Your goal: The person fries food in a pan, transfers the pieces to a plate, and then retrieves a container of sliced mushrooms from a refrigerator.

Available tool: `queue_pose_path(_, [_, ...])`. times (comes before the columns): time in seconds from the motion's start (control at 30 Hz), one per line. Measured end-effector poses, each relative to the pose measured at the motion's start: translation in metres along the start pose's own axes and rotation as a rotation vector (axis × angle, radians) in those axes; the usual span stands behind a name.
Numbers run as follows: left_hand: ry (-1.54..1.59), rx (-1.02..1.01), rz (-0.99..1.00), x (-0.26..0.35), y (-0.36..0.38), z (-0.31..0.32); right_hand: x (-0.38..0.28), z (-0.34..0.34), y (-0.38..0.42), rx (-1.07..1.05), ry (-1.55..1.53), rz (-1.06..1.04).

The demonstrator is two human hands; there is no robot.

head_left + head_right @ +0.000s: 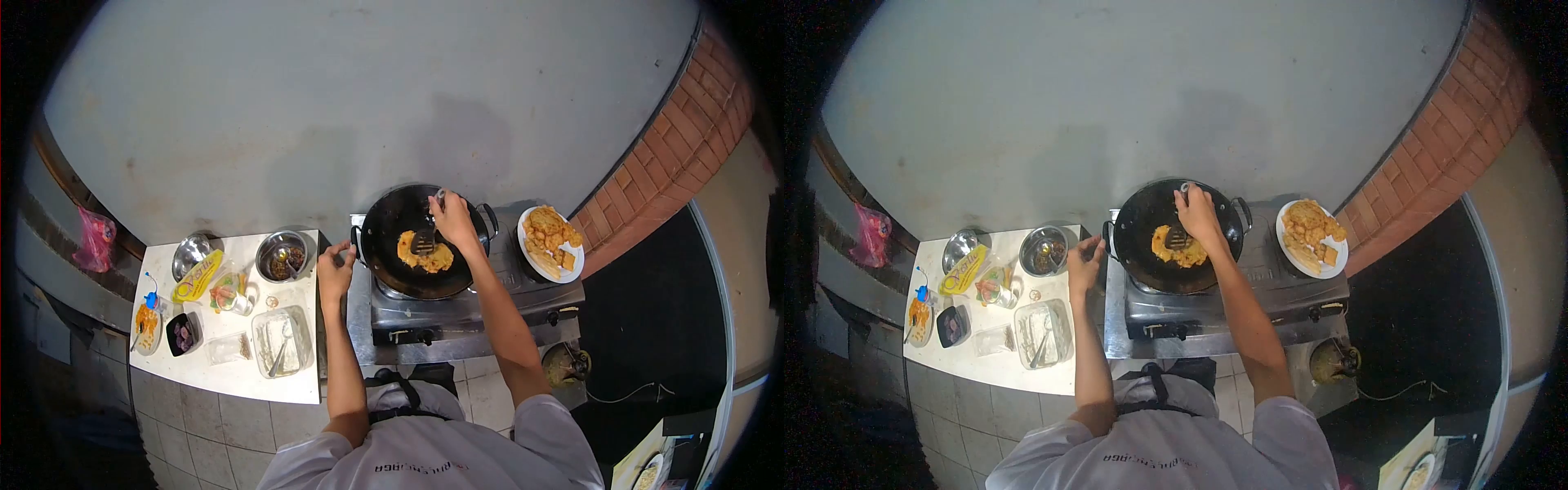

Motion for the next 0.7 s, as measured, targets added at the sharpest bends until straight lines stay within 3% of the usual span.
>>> queue_pose_path(0.17, [-0.017,-0.027,-0.059,0.003,0.0,0.002,-0.003,-0.016,0.001,0.041,-0.07,-0.007])
queue_pose_path(0.47, [-0.083,-0.032,0.061,0.008,-0.002,0.003,0.012,0.002,-0.005,0.041,-0.038,-0.003])
queue_pose_path(0.53, [-0.012,0.006,-0.02,0.003,-0.001,0.002,0.009,0.002,-0.006,0.025,-0.032,-0.004])
queue_pose_path(0.7, [-0.084,-0.017,0.015,0.006,-0.003,0.003,0.004,0.005,-0.006,-0.055,-0.003,0.02])
Point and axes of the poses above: each hand's wrist, its own y-axis away from the middle knuckle, its own z-axis out of the palm, x = y × z, the point moved 6 cm from there along -y, towards the middle knuckle, and after that the axes turned 12 degrees about z, right-handed, at the moved point
